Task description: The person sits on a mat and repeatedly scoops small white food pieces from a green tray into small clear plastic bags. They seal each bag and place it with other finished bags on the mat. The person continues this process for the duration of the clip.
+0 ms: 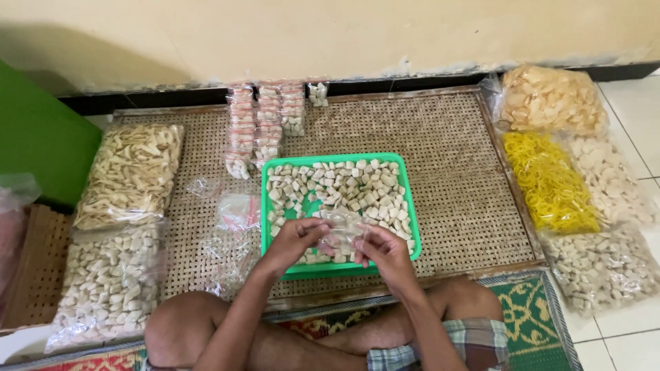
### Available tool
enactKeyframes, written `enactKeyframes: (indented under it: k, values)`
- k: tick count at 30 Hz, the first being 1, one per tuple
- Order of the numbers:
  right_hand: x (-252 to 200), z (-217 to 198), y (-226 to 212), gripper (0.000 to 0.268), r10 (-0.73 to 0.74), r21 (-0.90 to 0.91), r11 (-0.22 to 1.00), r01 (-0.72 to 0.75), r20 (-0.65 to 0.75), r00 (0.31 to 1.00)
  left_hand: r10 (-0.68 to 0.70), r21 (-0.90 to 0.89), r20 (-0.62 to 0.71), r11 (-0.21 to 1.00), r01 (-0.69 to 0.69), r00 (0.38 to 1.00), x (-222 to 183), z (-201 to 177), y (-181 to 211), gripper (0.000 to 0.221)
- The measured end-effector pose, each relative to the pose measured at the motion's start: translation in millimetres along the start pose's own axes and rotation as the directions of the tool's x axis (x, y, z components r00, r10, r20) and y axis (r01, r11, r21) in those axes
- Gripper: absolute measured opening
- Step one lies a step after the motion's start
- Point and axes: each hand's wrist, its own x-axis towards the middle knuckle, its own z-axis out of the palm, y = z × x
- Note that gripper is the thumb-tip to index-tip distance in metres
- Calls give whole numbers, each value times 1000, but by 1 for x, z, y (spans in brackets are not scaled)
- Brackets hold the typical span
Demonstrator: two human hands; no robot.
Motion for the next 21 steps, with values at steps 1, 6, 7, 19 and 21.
enactKeyframes:
  k: [1, 6, 7, 19, 21]
  values:
    - [2, -3, -2, 34, 4, 2, 1000, -4, -2, 1000, -5, 0, 0, 1000, 5, 1000, -2, 1, 9, 31]
    - [22, -17, 2, 49, 1, -152, 988, 28, 186, 982, 70, 126, -32, 990, -65, 997, 20, -17, -5, 25]
    - [26, -15, -2, 49, 5, -149, 989, 23, 184, 983, 63, 127, -33, 990, -58, 997, 23, -20, 0, 25]
    - [107, -9, -25, 50, -41, -199, 971, 130, 398, 916, 110, 320, 56, 940, -123, 992, 79, -76, 10, 16]
    - [116, -7, -26, 52, 35, -270, 959, 87, 416, 909, 166, 447, 71, 876, -181, 983, 85, -82, 8, 19]
